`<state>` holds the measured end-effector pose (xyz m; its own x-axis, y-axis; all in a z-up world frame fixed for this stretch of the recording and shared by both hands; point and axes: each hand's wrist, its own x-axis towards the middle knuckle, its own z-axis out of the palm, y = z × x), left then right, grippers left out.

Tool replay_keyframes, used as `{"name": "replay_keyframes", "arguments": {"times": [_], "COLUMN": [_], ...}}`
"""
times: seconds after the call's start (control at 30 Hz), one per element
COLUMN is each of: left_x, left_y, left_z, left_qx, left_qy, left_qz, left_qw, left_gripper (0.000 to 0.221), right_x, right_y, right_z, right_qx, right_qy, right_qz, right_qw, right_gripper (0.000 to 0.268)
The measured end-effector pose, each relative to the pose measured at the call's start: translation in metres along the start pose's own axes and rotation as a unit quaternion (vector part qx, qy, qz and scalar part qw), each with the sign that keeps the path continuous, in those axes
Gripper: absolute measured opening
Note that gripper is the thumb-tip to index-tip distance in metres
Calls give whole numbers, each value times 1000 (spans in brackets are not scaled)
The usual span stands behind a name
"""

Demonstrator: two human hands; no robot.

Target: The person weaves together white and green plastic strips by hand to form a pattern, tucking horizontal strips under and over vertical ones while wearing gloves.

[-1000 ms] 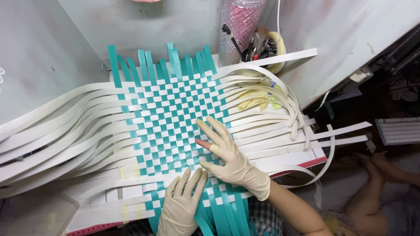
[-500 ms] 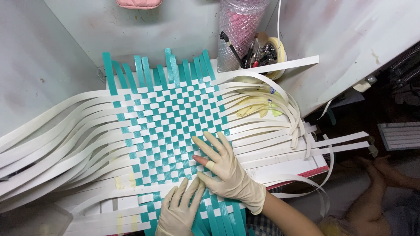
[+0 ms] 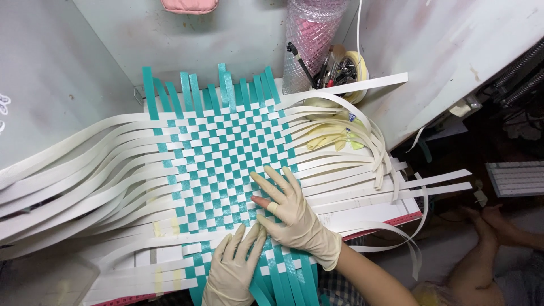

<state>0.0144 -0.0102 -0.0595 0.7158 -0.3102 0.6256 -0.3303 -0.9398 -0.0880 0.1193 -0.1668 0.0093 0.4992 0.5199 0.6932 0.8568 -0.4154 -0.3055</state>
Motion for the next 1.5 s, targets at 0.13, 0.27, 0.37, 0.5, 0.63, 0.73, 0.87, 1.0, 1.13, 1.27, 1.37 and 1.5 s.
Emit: {"name": "replay_keyframes", "arguments": {"times": [0.13, 0.27, 0.37, 0.5, 0.63, 0.73, 0.87, 1.0, 1.13, 1.27, 1.37, 1.5], "left_x": [-1, -2, -4, -4, -6, -5, -4, 0, -1, -7, -6, -5], "left_y": [-2, -2, 0, -1, -2, -1, -1, -1, 0, 1, 0, 0], "left_z": [-1, 0, 2, 3, 2, 2, -2, -4, -2, 4, 5, 3], "left_qx": [-12, -10, -1, -11, -17, -10, 0, -2, 1, 25, 1, -15], "left_qy": [-16, -10, -13, -3, -25, -21, -32, -19, -19, -32, -11, -9], "left_qz": [11, 16, 11, 11, 18, 16, 11, 17, 6, 5, 8, 9], "left_qw": [1000, 1000, 1000, 1000, 999, 1000, 999, 1000, 1000, 999, 1000, 1000], "left_gripper": [38, 38, 40, 38, 39, 41, 48, 47, 51, 64, 55, 52], "right_x": [0, 0, -1, -2, -2, -4, 20, 80, 130, 165, 188, 194], "right_y": [0, 0, 2, 2, 1, 5, 15, 20, 62, 138, 155, 181], "right_z": [1, 3, 4, 4, 3, 3, -20, -98, -140, -148, -149, -148], "right_qx": [-3, -11, -13, -16, -6, 5, 158, 79, -111, -327, -303, -304], "right_qy": [12, 24, 25, 18, 20, 11, 46, 70, 111, 131, 89, 119], "right_qz": [-6, -15, -19, -14, -13, -17, -86, -73, -76, 68, 200, 176], "right_qw": [1000, 1000, 999, 1000, 1000, 1000, 983, 992, 985, 933, 928, 929], "right_gripper": [33, 29, 32, 34, 34, 39, 13, 14, 45, 71, 82, 72]}}
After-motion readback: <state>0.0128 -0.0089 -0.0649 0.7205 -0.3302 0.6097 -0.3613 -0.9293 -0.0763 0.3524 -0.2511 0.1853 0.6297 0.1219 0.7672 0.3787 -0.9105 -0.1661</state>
